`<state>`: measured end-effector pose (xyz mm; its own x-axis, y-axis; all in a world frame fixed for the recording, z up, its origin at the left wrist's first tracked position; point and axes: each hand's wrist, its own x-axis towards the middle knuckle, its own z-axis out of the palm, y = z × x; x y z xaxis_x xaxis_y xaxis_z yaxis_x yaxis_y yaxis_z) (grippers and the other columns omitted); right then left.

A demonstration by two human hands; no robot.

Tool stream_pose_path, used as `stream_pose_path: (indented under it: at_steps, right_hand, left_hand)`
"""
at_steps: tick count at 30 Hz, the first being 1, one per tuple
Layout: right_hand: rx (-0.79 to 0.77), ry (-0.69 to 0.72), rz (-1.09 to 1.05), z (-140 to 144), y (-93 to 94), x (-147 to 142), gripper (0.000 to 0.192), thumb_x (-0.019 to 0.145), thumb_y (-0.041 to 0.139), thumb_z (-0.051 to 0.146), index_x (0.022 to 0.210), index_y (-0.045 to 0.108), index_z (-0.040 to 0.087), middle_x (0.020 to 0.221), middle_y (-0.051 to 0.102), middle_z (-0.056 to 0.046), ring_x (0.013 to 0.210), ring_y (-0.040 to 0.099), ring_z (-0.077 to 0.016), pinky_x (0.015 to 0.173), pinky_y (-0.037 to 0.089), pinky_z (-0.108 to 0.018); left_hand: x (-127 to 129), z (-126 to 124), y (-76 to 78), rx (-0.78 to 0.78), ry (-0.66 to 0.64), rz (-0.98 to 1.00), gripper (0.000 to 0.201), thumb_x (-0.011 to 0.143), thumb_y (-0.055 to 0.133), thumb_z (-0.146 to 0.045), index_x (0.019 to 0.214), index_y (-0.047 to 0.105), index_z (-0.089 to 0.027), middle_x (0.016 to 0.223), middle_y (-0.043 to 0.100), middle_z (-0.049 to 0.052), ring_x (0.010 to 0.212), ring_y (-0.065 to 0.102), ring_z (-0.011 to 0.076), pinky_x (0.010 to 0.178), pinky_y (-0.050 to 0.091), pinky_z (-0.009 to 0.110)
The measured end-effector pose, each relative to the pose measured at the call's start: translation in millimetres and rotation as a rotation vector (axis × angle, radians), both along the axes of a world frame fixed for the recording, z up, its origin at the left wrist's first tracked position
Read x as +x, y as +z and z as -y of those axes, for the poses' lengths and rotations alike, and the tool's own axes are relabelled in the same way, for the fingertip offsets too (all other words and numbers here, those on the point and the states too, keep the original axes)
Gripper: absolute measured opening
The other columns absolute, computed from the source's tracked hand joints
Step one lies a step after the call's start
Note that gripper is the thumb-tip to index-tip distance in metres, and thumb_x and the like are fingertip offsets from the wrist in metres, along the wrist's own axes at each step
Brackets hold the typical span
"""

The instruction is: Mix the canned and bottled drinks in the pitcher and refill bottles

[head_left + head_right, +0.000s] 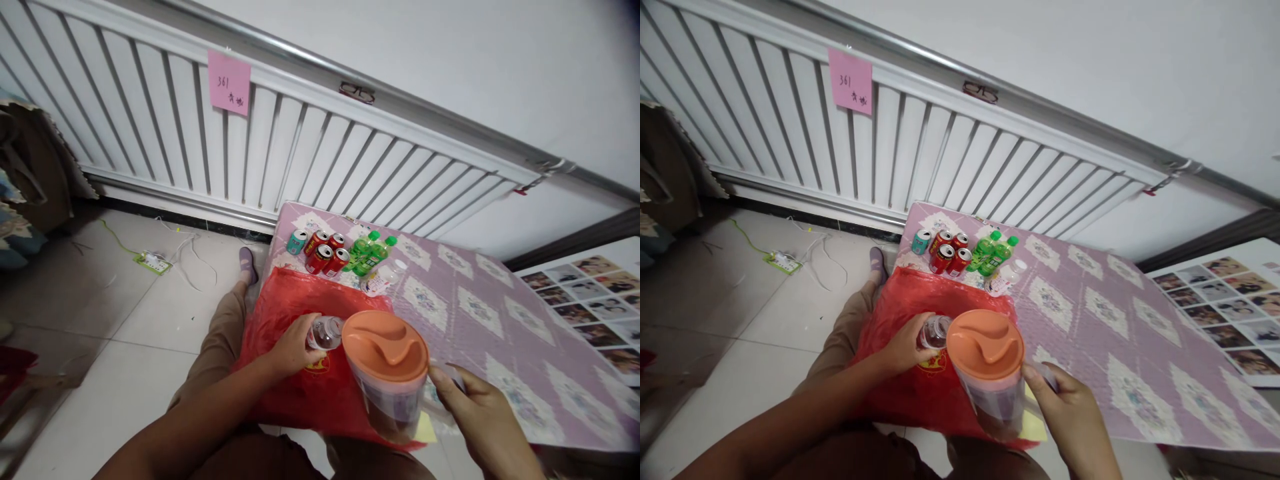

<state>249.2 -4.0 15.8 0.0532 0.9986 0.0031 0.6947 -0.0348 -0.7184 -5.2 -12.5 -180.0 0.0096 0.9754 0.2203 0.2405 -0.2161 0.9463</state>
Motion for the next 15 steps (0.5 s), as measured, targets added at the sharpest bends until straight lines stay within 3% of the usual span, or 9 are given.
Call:
stream_pose_path:
  at_steps: [5,9,15]
  right_hand:
    - [0.062,-0.033,-0.099,7,-7.9,-3,0.045,0.072,0.066,0.058,0.05,0.051,0.022,0.048,0.045,0.004,0.049,0.041,-0.013,0.048,0.037,-0.026]
    - [0.055,-0.085,-0.179,8,-17.7,2,0.041,0.071,0.069,0.057,0.056,0.06,0.02,0.051,0.046,0.004,0.052,0.041,-0.0127,0.049,0.036,-0.025]
    - [0.095,-0.169,-0.417,0,-26.8,29,0.046,0.069,0.071,0.059,0.052,0.05,0.022,0.048,0.042,0.005,0.047,0.038,-0.0119,0.045,0.035,-0.026]
  left_hand:
    - [1,1,3.0,-0.011,-0.002,0.004,0.077,0.068,0.08,-0.019,0.136,0.045,-0.02,0.137,0.057,0.013,0.126,0.055,0.0279,0.11,0.042,0.045]
    - [1,1,7.0,-0.027,-0.011,0.014,0.079,0.066,0.08,-0.014,0.136,0.044,-0.019,0.136,0.057,0.015,0.126,0.055,0.0299,0.111,0.042,0.047]
    - [3,3,12.5,-0.035,-0.009,0.007,0.076,0.066,0.079,-0.013,0.133,0.045,-0.017,0.135,0.057,0.015,0.126,0.056,0.0302,0.112,0.041,0.049]
